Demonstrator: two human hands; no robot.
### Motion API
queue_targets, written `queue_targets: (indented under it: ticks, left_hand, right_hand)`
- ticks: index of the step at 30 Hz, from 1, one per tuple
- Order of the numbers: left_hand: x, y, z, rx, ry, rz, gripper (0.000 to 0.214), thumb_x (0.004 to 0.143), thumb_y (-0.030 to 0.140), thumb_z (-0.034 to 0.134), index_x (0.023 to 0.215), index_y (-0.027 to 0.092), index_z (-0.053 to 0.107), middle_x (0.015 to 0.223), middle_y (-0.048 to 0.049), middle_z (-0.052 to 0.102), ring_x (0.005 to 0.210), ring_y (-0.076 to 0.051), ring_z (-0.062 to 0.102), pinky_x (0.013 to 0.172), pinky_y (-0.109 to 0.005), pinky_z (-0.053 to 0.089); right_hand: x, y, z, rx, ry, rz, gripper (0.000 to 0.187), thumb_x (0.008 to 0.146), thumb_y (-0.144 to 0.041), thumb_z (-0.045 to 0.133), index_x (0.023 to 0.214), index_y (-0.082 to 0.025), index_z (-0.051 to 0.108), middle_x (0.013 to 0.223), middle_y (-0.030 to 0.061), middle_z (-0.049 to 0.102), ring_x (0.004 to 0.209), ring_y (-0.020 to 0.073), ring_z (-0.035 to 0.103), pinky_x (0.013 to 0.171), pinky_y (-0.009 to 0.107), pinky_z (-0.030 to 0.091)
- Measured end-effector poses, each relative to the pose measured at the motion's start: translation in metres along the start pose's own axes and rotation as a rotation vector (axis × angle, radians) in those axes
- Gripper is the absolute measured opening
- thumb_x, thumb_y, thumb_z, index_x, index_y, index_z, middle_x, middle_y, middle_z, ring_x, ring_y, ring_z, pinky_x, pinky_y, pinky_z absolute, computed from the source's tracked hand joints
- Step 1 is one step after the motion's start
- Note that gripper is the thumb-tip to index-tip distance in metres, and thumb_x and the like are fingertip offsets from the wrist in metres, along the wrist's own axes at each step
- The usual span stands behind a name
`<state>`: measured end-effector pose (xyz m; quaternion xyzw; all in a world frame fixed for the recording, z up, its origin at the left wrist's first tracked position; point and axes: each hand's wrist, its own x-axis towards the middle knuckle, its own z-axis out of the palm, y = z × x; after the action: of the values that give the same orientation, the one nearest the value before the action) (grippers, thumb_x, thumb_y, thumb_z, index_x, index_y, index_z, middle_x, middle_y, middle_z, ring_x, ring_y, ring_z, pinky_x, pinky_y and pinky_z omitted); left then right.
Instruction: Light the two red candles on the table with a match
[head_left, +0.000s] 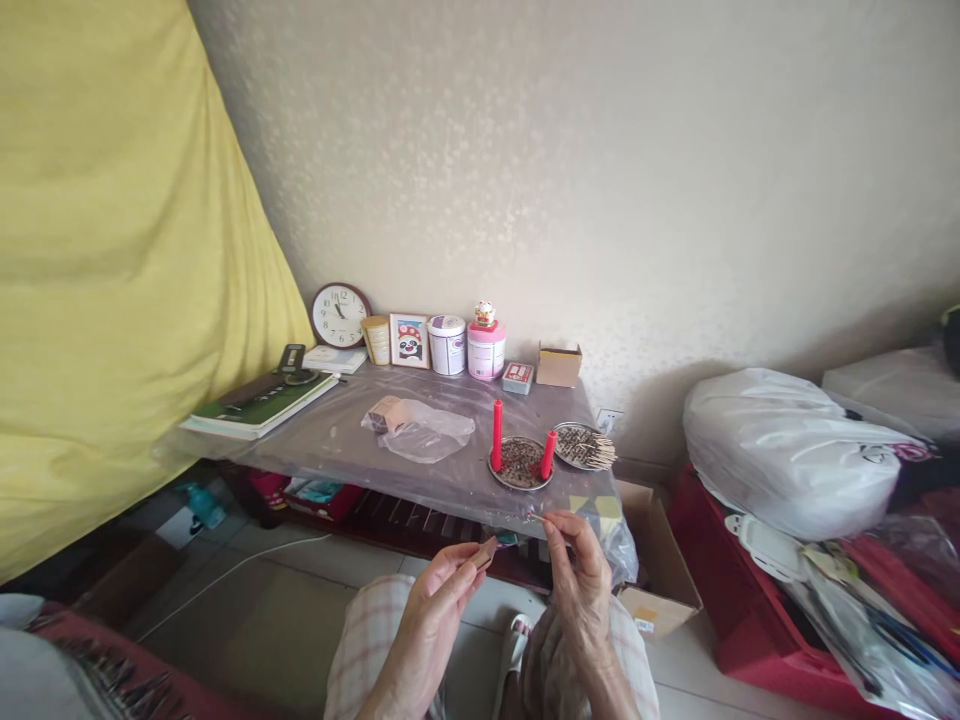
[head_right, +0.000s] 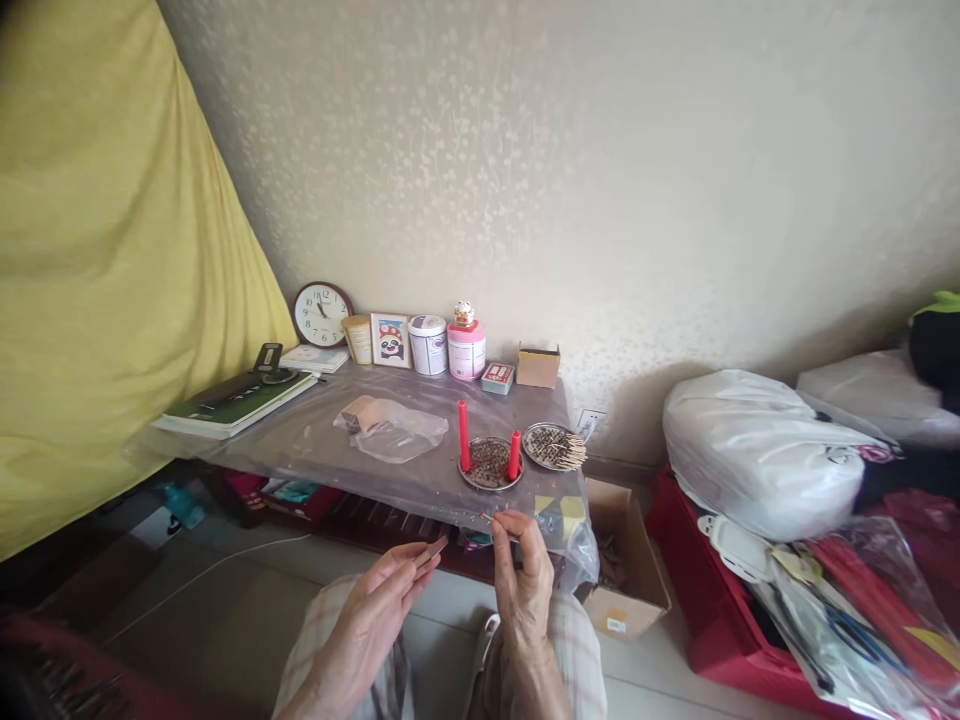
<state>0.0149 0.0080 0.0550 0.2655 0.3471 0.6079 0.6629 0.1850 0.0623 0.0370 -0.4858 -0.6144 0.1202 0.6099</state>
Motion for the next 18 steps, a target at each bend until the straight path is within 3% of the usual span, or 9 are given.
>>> queue_targets:
  ticks: [5, 10, 18]
  left_hand:
    - [0.003, 0.002, 0.004, 0.005, -0.002, 0.027, 0.019, 0.083, 0.025, 0.061, 0.097, 0.018, 0.070, 0.106, -0.0075, 0.071, 0.107, -0.022, 0.059, 0.100, -0.036, 0.038]
    - [0.004, 0.003, 0.008, -0.009, -0.028, 0.046, 0.020, 0.081, 0.025, 0.063, 0.098, 0.016, 0.070, 0.104, -0.0086, 0.072, 0.104, -0.021, 0.061, 0.097, -0.034, 0.041]
    - [0.001, 0.005, 0.013, -0.004, -0.046, 0.058, 0.021, 0.080, 0.025, 0.064, 0.097, 0.015, 0.070, 0.103, -0.0084, 0.073, 0.106, -0.022, 0.062, 0.098, -0.033, 0.041]
  right_hand:
    - [-0.007, -0.014, 0.003, 0.061, -0.049, -0.016, 0.008, 0.090, -0.025, 0.055, 0.094, -0.024, 0.062, 0.087, 0.0007, 0.068, 0.080, 0.0157, 0.065, 0.076, 0.028, 0.053]
    - [-0.014, -0.034, 0.003, 0.063, -0.105, -0.181, 0.013, 0.089, -0.016, 0.055, 0.097, -0.023, 0.063, 0.090, 0.0020, 0.071, 0.083, 0.0147, 0.068, 0.077, 0.024, 0.055]
    - [-0.018, -0.038, 0.003, 0.006, -0.129, -0.280, 0.017, 0.089, -0.012, 0.053, 0.101, -0.022, 0.062, 0.093, 0.0044, 0.072, 0.086, 0.0169, 0.069, 0.078, 0.028, 0.057]
